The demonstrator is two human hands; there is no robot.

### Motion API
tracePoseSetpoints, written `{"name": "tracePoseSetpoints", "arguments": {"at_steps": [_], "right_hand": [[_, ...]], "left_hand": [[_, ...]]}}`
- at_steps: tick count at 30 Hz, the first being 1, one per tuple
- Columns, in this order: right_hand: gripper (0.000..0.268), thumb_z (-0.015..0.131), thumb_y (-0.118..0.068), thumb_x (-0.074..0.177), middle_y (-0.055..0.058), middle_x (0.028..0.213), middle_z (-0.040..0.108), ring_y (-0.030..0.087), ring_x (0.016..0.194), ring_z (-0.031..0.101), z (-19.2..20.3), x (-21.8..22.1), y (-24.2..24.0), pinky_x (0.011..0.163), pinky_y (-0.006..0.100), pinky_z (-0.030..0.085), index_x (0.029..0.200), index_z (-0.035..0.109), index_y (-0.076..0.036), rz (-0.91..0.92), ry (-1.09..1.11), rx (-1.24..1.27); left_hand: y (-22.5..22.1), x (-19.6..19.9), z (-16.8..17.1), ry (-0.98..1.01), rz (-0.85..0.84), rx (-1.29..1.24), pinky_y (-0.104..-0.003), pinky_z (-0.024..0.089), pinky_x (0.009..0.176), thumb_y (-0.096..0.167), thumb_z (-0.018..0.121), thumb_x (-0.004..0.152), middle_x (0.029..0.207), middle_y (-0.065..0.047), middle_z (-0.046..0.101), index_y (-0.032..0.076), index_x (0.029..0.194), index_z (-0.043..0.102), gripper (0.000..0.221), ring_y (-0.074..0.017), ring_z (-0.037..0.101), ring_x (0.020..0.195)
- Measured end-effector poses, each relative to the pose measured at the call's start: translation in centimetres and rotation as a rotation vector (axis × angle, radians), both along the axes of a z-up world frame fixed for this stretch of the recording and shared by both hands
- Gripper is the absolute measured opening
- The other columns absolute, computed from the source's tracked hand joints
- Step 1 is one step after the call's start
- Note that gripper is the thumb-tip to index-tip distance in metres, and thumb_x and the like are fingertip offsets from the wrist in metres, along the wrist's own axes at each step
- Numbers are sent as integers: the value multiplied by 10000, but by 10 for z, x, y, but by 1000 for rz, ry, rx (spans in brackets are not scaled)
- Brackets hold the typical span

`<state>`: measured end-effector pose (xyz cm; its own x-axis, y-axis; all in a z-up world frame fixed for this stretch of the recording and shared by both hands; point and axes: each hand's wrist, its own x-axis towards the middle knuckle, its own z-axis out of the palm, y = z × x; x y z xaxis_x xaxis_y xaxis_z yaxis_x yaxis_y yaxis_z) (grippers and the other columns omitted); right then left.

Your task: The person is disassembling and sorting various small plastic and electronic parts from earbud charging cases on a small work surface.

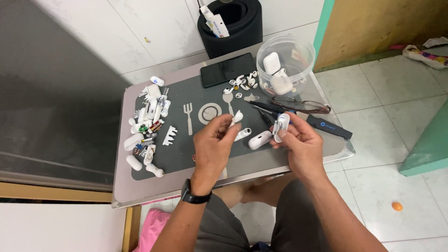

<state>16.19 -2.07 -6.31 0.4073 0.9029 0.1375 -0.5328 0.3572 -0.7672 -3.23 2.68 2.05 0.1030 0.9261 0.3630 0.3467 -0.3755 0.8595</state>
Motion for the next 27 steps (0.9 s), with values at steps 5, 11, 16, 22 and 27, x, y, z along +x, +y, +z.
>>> {"name": "tracePoseSetpoints", "arguments": {"at_steps": [5, 11, 16, 22, 27], "right_hand": [[540, 662, 99, 867, 317, 991, 722, 337, 693, 770, -1, 1, -2, 568, 366, 677, 1392, 560, 26, 1, 1, 14], [522, 672, 109, 856, 312, 985, 726, 319, 688, 769, -3, 1, -1, 568, 356, 673, 1364, 579, 31, 12, 6, 8], [484, 693, 98, 847, 318, 970, 731, 322, 680, 772, -4, 3, -2, 564, 358, 669, 1319, 612, 35, 24, -2, -1], [445, 718, 75, 839, 285, 941, 740, 297, 662, 764, -1, 2, -4, 548, 338, 660, 1275, 643, 22, 25, 4, -19], [391, 734, 87, 824, 262, 899, 745, 301, 622, 750, -11, 0, 0, 502, 348, 644, 1210, 694, 41, 2, -13, -39]], "left_hand": [[-11, 1, 5, -99, -6, -14, -329, 546, 569, 62, 856, 825, 867, -198, 756, 8, 1135, 730, 339, -179, 664, 677], [-13, -6, -2, 198, -14, 277, -358, 558, 570, 130, 836, 868, 930, -144, 707, 60, 1165, 675, 345, -273, 699, 699], [-12, -7, -1, 349, -8, 506, -310, 592, 664, 147, 814, 898, 1047, -73, 673, 105, 1250, 634, 398, -232, 714, 827], [-13, -9, 5, 399, -55, 582, -348, 602, 765, 80, 786, 901, 1065, -71, 656, 108, 1203, 637, 337, -258, 712, 940], [-11, -8, -1, 433, -77, 645, -344, 602, 842, 94, 756, 925, 1103, -52, 673, 111, 1178, 681, 264, -246, 717, 1007]]}}
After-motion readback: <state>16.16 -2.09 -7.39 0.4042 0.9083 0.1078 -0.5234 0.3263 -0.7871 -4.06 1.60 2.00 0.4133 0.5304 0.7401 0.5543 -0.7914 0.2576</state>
